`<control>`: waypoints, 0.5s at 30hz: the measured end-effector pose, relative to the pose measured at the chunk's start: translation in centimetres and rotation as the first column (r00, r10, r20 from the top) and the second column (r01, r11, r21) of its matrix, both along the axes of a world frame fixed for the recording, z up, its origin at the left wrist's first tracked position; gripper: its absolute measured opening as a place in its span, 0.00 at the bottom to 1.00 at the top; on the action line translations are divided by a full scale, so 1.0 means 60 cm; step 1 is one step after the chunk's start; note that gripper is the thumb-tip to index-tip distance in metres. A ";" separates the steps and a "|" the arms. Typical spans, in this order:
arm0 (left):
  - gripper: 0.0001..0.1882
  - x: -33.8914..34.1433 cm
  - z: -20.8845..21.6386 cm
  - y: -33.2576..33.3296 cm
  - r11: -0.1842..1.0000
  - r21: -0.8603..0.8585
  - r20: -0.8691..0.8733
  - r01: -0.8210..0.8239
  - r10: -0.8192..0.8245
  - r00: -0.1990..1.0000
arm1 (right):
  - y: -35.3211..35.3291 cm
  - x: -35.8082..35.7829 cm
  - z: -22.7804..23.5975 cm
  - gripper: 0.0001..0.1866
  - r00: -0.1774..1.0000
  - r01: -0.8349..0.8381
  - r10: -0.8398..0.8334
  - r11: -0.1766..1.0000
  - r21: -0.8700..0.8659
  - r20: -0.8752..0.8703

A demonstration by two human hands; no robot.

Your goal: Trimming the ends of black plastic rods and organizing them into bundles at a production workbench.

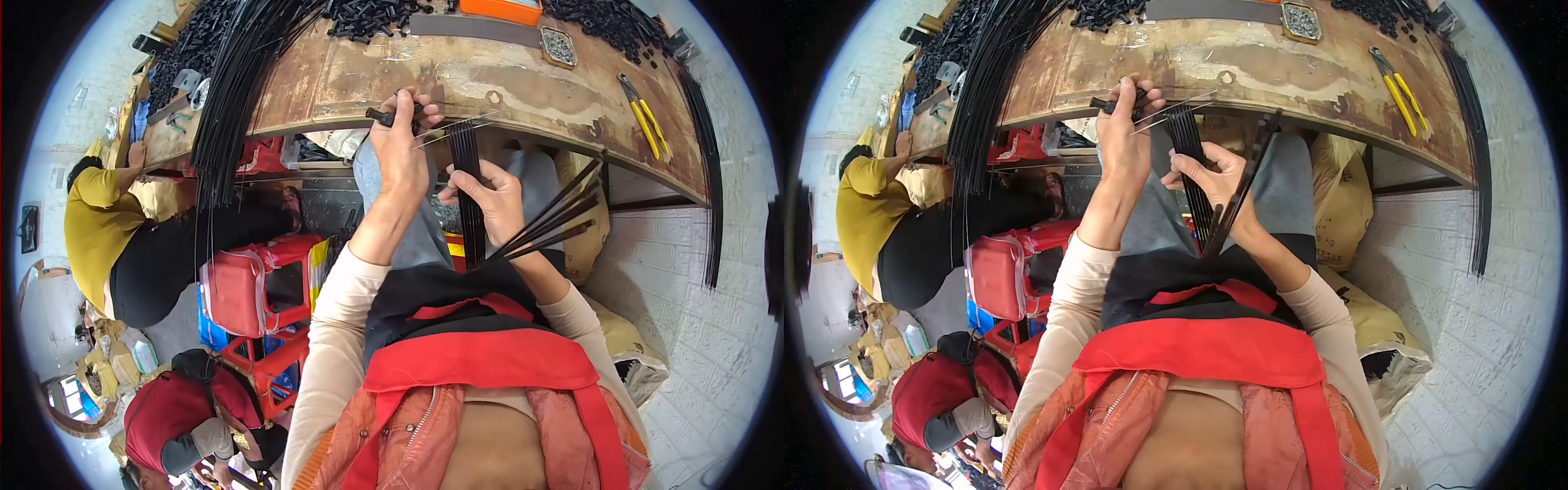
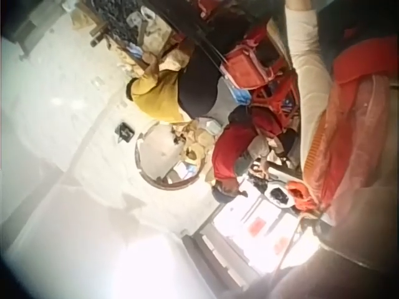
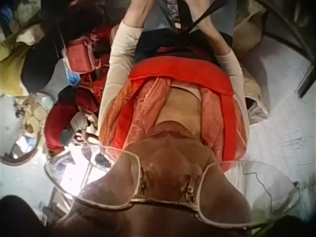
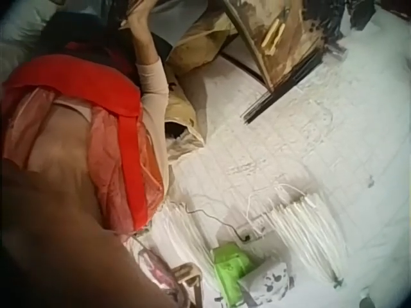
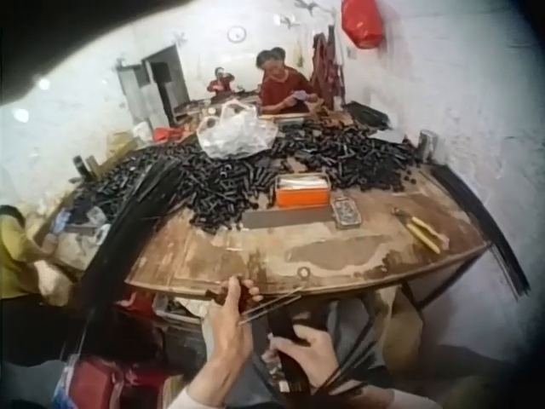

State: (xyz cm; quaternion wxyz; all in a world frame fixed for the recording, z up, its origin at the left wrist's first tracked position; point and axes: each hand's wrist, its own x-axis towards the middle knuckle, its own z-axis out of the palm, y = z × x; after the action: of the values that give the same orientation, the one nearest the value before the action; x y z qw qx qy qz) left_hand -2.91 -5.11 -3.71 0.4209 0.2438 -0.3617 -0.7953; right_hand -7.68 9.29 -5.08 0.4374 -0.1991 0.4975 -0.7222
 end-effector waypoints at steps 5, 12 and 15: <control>0.13 -0.010 -0.018 -0.003 0.990 0.015 -0.021 -0.141 0.141 0.990 | -0.004 -0.010 0.000 0.12 0.995 -0.051 0.049 0.999 0.015 0.085; 0.12 -0.024 -0.022 0.005 0.962 0.046 -0.052 -0.269 0.271 0.961 | -0.005 -0.018 0.006 0.12 0.982 -0.119 0.107 0.990 0.073 0.156; 0.13 0.000 -0.021 0.009 0.978 0.046 -0.001 -0.203 0.203 0.979 | -0.006 -0.016 0.011 0.12 0.978 -0.120 0.106 0.990 0.073 0.178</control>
State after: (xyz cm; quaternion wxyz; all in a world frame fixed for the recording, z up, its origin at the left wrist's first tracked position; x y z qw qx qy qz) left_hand -2.90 -4.57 -4.95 0.4951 0.2869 -0.3155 -0.7570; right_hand -8.61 8.94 -4.43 0.5274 -0.1449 0.4753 -0.6892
